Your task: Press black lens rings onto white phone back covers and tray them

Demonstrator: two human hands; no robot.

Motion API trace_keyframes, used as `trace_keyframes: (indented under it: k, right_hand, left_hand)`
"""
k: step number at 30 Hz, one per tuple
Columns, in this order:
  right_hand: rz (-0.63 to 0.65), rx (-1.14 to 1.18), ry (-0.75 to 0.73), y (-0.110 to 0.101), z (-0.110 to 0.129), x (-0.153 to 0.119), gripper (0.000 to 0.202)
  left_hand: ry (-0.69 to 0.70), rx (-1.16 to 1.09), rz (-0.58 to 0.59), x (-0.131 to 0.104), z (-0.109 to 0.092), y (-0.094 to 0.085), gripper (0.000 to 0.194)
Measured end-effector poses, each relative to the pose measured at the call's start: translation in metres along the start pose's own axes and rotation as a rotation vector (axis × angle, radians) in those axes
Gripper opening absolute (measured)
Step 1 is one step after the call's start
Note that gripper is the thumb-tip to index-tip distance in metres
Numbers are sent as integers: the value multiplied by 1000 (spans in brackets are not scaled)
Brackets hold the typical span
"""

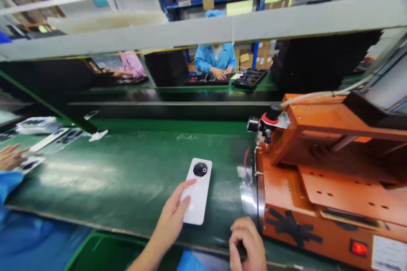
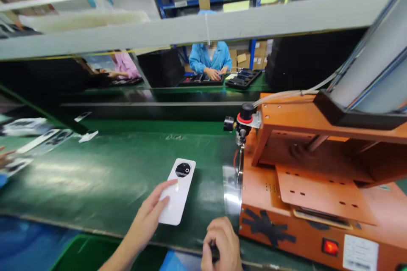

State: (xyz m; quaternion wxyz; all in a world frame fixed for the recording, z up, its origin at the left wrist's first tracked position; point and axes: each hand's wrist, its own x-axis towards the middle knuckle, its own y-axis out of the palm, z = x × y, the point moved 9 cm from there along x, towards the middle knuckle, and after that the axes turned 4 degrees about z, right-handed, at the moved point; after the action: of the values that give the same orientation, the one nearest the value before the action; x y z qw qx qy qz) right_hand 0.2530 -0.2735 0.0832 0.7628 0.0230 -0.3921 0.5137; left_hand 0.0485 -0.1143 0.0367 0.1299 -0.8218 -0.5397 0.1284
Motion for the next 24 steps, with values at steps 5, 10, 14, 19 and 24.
trace_keyframes:
  k: [5, 10, 14, 19, 24]
  right_hand:
    - [52, 235, 229, 2, -10, 4, 12]
    - [210, 535, 684, 39, -42, 18, 22]
    - [195, 524, 752, 50, -62, 27, 26]
    - [228, 388, 687, 49, -72, 35, 24]
    - [262, 258, 586, 51, -71, 51, 23]
  left_hand:
    - [-130, -75, 21, -97, 26, 58, 50]
    - [-42, 121, 117, -114, 9, 82, 65]
    - [85, 350, 106, -118, 3, 73, 84]
    - [380, 597, -131, -130, 3, 40, 86]
    - [546, 772, -91, -122, 15, 51, 97]
